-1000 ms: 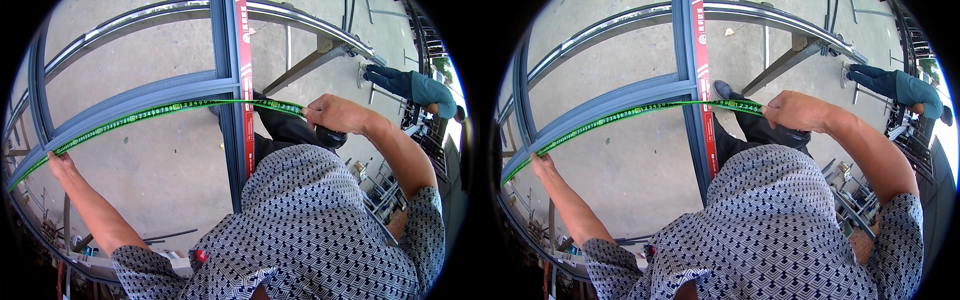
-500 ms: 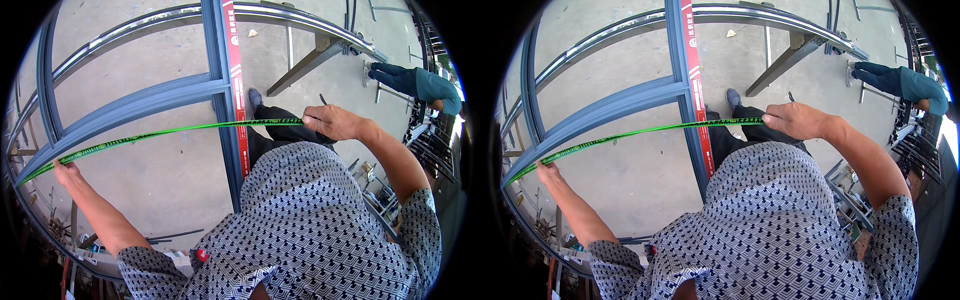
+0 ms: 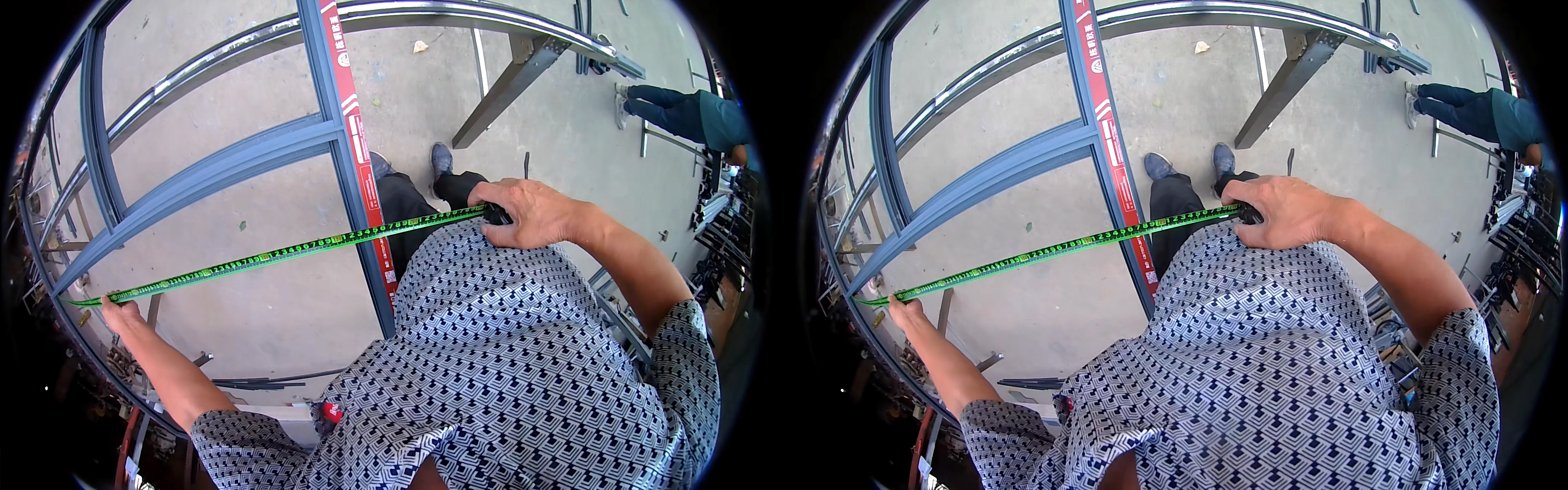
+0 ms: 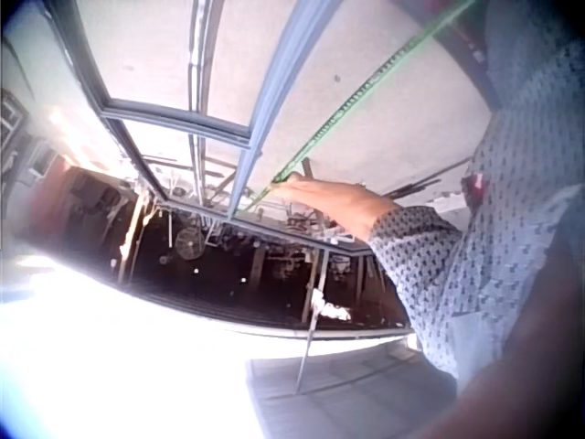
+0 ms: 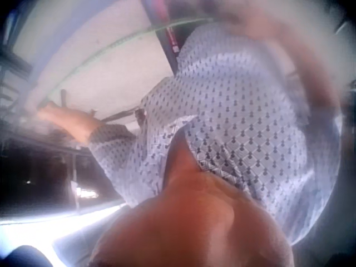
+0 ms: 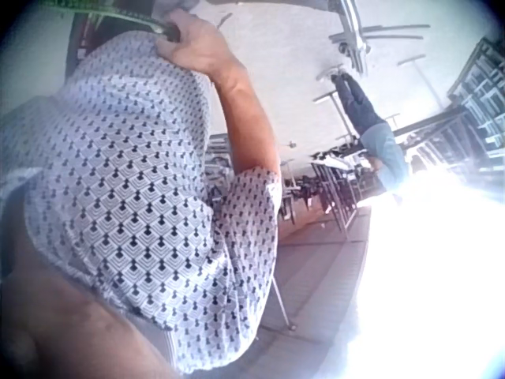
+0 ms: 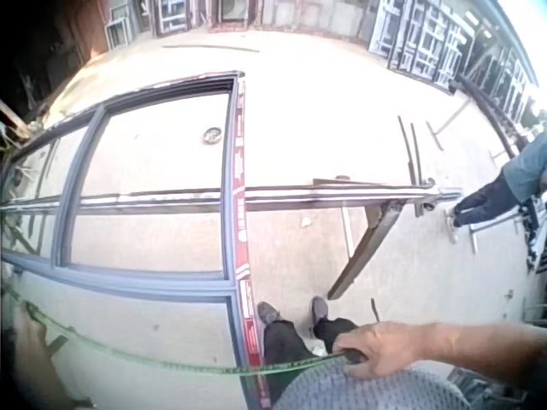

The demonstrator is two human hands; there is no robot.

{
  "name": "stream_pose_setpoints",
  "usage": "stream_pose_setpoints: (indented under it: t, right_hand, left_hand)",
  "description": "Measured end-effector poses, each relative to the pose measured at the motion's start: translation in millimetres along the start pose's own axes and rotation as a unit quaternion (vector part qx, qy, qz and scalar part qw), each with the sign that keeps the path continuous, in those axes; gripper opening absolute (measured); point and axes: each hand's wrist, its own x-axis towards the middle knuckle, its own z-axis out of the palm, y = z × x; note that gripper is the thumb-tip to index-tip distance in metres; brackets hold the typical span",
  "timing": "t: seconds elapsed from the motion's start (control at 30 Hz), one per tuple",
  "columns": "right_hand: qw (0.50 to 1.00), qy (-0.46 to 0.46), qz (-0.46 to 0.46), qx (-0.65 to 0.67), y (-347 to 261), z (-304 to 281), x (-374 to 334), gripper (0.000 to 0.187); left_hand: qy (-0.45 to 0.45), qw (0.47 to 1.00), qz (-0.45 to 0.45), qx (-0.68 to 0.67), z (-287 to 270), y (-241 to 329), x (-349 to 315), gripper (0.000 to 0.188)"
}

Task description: The person measures a large window frame with a tape measure, then retrieves a long metal profile and cuts it using a miter saw. They measure the cut piece and place it on the frame.

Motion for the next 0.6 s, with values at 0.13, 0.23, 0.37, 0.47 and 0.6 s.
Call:
stream_pose_setpoints:
  t: [0.13,0.23,0.37,0.47,0.6]
  right_hand:
    - [0.999,0.044,0.015,-0.002,-1.0,11.7,-1.0,0.036]
    - [0.998,0.06,-0.02,-0.001,2.8,20.5,6.0,0.037]
    - [0.997,0.066,-0.03,0.013,-2.5,24.4,10.1,0.036]
    - [0.998,0.056,0.014,0.033,-20.3,22.9,20.4,0.034]
    - [0.998,0.024,0.035,0.041,-45.4,20.4,45.9,0.032]
  left_hand:
    - [-0.049,0.997,-0.034,-0.047,8.7,0.3,-9.8,0.016]
    - [-0.083,0.993,-0.042,-0.066,17.1,-10.5,-30.8,0.017]
    - [-0.044,0.998,-0.039,-0.038,12.7,-16.8,1.8,0.018]
    - [-0.151,0.983,-0.075,-0.07,40.7,-44.0,-58.2,0.019]
    - [-0.069,0.996,-0.023,-0.046,38.0,-51.6,-12.8,0.018]
